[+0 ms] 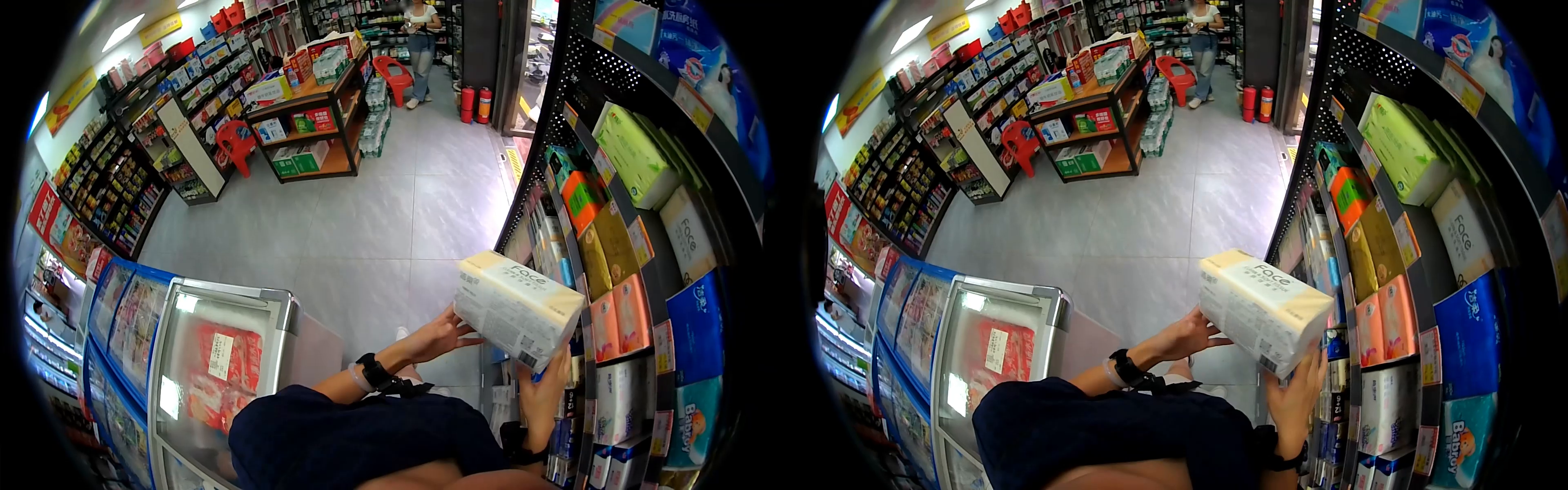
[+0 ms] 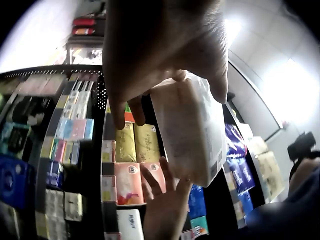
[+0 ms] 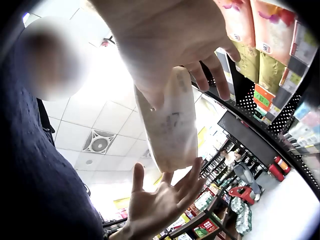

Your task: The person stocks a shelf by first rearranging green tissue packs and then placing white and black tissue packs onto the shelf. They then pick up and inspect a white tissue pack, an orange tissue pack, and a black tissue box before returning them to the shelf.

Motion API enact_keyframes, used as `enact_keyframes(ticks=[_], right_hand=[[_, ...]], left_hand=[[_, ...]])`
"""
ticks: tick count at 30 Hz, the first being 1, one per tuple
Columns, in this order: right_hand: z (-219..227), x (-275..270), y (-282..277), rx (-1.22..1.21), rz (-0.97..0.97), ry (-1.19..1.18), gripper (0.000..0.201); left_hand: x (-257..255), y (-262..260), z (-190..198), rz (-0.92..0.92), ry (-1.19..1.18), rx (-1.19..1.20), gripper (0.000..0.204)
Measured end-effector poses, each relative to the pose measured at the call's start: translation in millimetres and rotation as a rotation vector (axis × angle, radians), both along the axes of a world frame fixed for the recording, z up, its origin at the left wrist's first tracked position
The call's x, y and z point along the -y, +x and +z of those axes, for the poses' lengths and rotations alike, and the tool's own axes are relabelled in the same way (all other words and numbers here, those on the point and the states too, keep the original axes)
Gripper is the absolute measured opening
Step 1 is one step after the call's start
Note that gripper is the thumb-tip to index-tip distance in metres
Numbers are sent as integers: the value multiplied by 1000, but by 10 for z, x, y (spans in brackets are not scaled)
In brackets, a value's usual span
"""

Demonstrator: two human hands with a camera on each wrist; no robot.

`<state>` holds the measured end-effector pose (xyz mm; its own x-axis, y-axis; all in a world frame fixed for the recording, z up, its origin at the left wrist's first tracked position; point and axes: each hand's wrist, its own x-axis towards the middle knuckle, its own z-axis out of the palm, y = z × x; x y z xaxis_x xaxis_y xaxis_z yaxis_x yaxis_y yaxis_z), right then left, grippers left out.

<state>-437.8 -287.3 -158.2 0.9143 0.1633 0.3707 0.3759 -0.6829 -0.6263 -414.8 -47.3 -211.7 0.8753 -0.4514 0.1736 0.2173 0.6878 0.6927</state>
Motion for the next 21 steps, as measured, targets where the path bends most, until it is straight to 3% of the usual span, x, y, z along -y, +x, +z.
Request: enact_keyframes(ticks=[5, 8, 11, 14, 15, 21], right_hand=[[-89, -74, 84, -124, -35, 185, 79], [-9, -199, 210, 3, -24, 149, 77], [61, -290, 295, -34, -102, -20, 71], [64, -401, 412, -91, -178, -132, 60], [66, -450, 442, -83, -204, -149, 50], [-34, -580, 628, -92, -204, -370, 42]], left_hand=[[-107, 139, -59, 81, 389, 153, 95], [-162, 292, -80, 306, 566, 274, 93], [-341, 403, 2, 528, 1084, 527, 78], [-470, 518, 100, 496, 1077, 475, 60], [-522, 565, 133, 519, 1175, 553, 58], [-752, 737, 256, 593, 1609, 961, 58]])
